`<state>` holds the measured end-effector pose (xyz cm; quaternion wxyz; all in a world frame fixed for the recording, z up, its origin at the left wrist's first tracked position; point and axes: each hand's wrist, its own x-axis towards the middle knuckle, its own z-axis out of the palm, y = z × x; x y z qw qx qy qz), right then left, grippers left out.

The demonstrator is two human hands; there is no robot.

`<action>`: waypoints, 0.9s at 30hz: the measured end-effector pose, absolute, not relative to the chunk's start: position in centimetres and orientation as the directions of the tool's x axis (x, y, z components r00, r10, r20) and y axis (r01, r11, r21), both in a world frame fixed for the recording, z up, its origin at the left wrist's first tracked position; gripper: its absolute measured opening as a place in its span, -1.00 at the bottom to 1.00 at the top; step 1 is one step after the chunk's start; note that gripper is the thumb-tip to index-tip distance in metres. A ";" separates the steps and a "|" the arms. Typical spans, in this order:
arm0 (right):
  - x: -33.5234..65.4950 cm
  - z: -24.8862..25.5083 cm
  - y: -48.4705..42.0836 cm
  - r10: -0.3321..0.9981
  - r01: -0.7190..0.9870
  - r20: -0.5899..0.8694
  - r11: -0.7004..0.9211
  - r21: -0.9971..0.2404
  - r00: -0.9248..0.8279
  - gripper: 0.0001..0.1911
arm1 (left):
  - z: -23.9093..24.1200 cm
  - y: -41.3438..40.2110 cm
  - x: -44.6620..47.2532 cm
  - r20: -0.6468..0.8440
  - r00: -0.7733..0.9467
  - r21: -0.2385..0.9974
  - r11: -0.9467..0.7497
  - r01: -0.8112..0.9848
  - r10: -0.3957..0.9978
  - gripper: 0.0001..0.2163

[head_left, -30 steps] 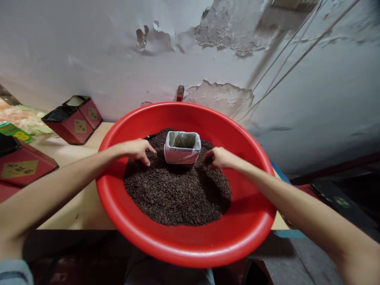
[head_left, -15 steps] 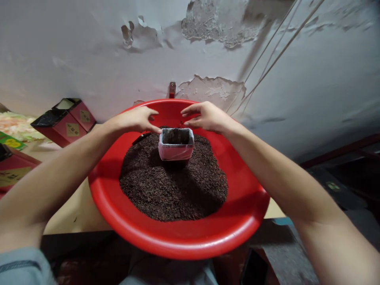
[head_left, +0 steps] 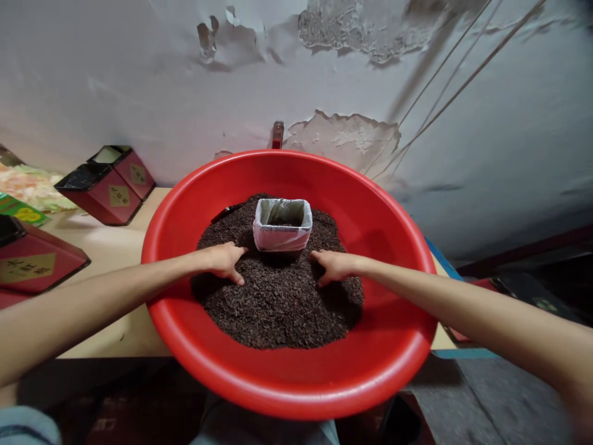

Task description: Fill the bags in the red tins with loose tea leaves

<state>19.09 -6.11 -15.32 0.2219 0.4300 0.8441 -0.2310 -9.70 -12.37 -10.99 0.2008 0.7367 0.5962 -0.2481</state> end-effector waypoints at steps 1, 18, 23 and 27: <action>19.0 -15.5 -6.5 0.638 0.823 -0.549 0.538 -0.182 -0.539 -0.26 | -11.0 -12.3 -9.8 -0.594 0.190 0.003 -0.234 0.972 0.782 -0.15; 15.1 -2.9 -2.4 0.868 0.472 0.118 0.371 -0.800 -0.482 -0.69 | 1.8 -5.5 -10.0 -0.299 0.202 0.371 -0.081 0.925 0.933 -0.55; 16.8 -3.5 -1.2 0.929 0.627 0.226 0.365 -0.688 -0.293 -0.65 | 1.5 -4.7 -6.8 -0.122 0.258 0.430 -0.183 0.884 0.959 -0.35; 20.7 -7.7 -1.1 0.951 0.833 -0.153 0.149 -0.533 -0.268 -0.52 | -2.3 -5.4 -9.1 -0.187 0.105 0.307 -0.044 0.951 0.977 -0.38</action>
